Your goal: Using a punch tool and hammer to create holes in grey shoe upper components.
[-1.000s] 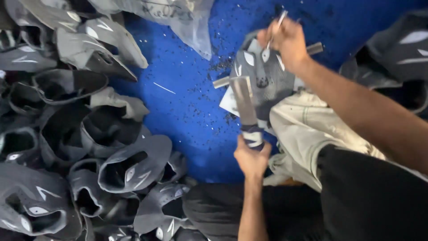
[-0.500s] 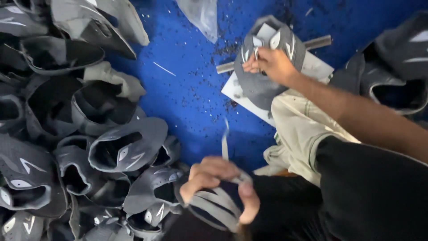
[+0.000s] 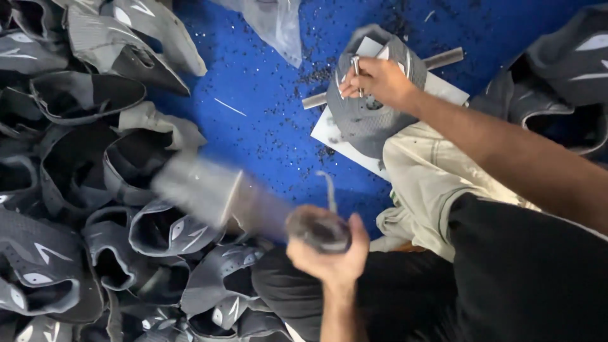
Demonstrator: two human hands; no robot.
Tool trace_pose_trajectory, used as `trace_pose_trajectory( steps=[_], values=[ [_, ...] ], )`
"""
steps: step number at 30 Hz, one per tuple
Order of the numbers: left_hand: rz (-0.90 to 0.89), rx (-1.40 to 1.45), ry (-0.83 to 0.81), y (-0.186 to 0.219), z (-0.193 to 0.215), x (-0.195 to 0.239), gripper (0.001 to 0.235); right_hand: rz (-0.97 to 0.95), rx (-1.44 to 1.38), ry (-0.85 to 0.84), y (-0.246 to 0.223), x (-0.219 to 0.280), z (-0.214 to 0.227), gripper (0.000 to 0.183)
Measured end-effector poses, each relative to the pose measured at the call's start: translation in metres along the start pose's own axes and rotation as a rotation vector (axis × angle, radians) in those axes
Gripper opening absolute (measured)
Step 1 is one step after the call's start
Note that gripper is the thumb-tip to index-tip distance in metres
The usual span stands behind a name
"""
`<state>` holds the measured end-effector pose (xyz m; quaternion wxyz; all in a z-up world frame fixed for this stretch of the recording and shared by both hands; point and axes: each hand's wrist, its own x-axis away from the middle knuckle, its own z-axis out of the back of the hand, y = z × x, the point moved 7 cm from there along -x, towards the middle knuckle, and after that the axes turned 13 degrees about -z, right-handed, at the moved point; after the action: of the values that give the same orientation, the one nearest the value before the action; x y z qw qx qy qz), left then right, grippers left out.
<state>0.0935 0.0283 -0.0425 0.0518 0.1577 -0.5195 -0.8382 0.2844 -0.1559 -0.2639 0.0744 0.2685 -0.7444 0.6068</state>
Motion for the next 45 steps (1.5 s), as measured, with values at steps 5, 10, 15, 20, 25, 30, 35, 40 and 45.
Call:
trace_pose_trajectory(
  steps=[5,10,15,20,25,30,35,40,45],
  values=[
    [-0.353,0.254,0.085,-0.041,-0.028,0.004,0.033,0.194,0.345,0.081,0.009,0.005,-0.003,0.015],
    [0.272,-0.25,-0.214,-0.119,-0.062,0.037,0.041,0.443,0.88,0.209,0.019,0.01,-0.005,0.032],
    [0.036,-0.041,-0.017,-0.014,-0.013,-0.001,0.039,0.054,-0.068,0.035,0.01,-0.023,0.016,0.008],
    [-0.477,0.294,0.13,-0.004,-0.018,-0.018,0.037,0.124,0.27,0.154,-0.001,0.002,0.002,0.011],
    [0.182,-0.188,-0.213,-0.125,-0.07,0.023,0.049,0.449,1.005,0.237,0.018,0.005,-0.007,0.038],
    [0.067,-0.123,-0.085,-0.036,-0.025,-0.003,0.043,0.085,-0.03,0.091,-0.003,-0.031,0.02,0.01],
    [-0.342,0.007,0.103,0.012,-0.016,-0.028,0.044,0.085,0.053,0.095,-0.008,-0.019,0.015,0.011],
    [0.064,-0.108,-0.181,-0.112,-0.084,-0.003,0.05,0.681,0.702,0.19,-0.032,0.02,-0.011,0.019],
    [0.154,-0.115,-0.127,-0.069,-0.053,-0.002,0.039,0.17,0.161,0.23,-0.02,-0.041,0.031,0.014]
  ],
)
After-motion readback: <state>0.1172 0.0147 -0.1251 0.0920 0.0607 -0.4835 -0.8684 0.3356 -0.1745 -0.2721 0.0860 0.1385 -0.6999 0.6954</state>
